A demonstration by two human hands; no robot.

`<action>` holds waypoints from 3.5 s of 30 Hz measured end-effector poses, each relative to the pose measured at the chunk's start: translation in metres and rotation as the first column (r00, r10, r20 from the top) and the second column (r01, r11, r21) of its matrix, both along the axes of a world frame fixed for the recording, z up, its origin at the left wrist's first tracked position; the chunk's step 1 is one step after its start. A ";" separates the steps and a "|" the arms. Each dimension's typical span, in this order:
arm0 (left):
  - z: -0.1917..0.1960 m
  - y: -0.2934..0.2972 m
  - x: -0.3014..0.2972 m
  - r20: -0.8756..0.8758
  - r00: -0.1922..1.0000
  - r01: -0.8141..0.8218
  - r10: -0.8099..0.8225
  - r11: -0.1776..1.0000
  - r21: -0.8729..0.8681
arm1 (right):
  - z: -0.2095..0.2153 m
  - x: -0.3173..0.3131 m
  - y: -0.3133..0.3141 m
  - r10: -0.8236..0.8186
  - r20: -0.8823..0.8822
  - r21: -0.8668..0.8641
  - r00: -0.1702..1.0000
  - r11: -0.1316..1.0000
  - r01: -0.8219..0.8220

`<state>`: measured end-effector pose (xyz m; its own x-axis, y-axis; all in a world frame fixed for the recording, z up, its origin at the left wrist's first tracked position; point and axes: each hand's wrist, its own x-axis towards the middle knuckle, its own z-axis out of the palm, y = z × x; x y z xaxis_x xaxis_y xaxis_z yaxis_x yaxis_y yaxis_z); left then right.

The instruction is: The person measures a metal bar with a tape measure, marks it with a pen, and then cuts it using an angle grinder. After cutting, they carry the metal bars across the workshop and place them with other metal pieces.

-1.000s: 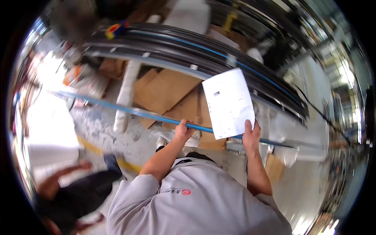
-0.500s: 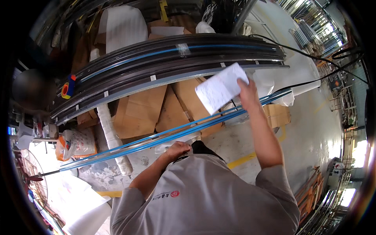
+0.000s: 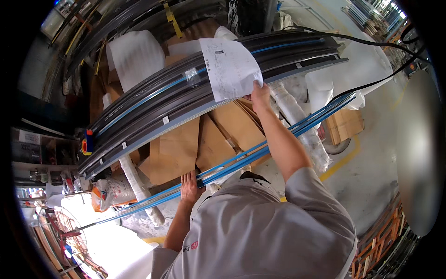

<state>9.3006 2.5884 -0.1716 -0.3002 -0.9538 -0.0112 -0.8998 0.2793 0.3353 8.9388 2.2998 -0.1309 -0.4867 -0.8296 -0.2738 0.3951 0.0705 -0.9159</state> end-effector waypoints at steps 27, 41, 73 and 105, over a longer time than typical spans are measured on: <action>-0.062 -0.051 0.058 -0.111 0.987 0.163 -0.120 0.791 0.590 | -0.014 -0.029 0.060 -0.100 -0.675 0.236 0.731 0.909 0.342; -0.116 -0.044 0.099 -0.512 0.836 0.210 0.200 0.745 0.634 | -0.096 0.050 0.256 -0.184 0.089 0.442 0.979 0.888 0.127; -0.120 -0.026 0.123 0.151 0.957 0.170 -0.248 0.899 0.404 | -0.098 0.047 0.261 -0.473 0.397 0.470 0.787 0.841 0.268; -0.082 0.034 0.114 0.259 0.966 -0.007 0.002 1.000 0.020 | -0.114 0.040 0.413 -0.270 -0.001 0.578 0.963 0.785 0.221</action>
<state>9.4148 2.6219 -0.2540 -0.2801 -0.9539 -0.1077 -0.9579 0.2703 0.0966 8.9783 2.7125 -0.2449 -0.6093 -0.3676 -0.7026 0.5384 0.4588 -0.7069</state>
